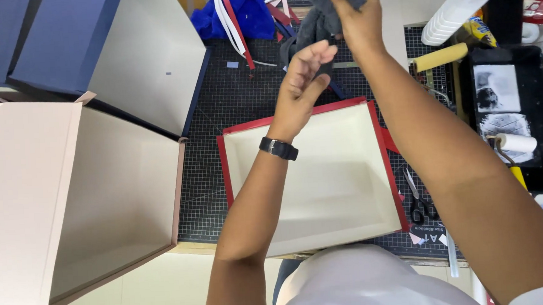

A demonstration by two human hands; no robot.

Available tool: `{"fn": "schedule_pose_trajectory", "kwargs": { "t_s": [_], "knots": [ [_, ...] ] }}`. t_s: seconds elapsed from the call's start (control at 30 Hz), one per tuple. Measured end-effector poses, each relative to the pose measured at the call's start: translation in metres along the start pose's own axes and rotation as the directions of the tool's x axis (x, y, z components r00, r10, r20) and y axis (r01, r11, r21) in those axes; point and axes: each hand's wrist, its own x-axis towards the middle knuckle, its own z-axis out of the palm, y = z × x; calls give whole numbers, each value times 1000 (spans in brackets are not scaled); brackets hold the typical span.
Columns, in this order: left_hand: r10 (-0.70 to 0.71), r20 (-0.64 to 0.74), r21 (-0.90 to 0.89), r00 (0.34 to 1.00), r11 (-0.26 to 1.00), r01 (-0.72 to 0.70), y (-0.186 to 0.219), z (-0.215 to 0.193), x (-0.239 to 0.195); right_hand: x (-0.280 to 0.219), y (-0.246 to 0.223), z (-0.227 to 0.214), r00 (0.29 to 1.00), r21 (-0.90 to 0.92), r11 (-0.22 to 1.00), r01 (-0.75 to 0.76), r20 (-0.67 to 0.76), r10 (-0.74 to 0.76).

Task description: Assembling and covering a cardboard box with decorative red paper using glue and cutting tools.

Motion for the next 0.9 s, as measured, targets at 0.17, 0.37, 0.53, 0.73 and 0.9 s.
{"fn": "schedule_pose_trajectory", "kwargs": {
  "t_s": [0.17,0.37,0.53,0.73,0.9],
  "knots": [
    [-188,-72,246,980,949,200,-24,-12,-11,-15,-13,-58,818,-472,817,-331,288,497],
    [-346,154,734,926,667,127,-65,11,-18,-136,-55,-127,783,-588,706,-395,186,593],
    [-438,146,904,887,423,60,-116,33,-7,-211,-70,-133,746,-613,609,-503,49,664],
    [-348,135,894,928,447,38,-137,40,-15,-223,-60,-138,742,-552,621,-557,5,670],
    [-142,232,906,962,392,-161,-144,38,-35,-227,-49,-141,748,-574,609,-548,-11,663]
  ]
}}
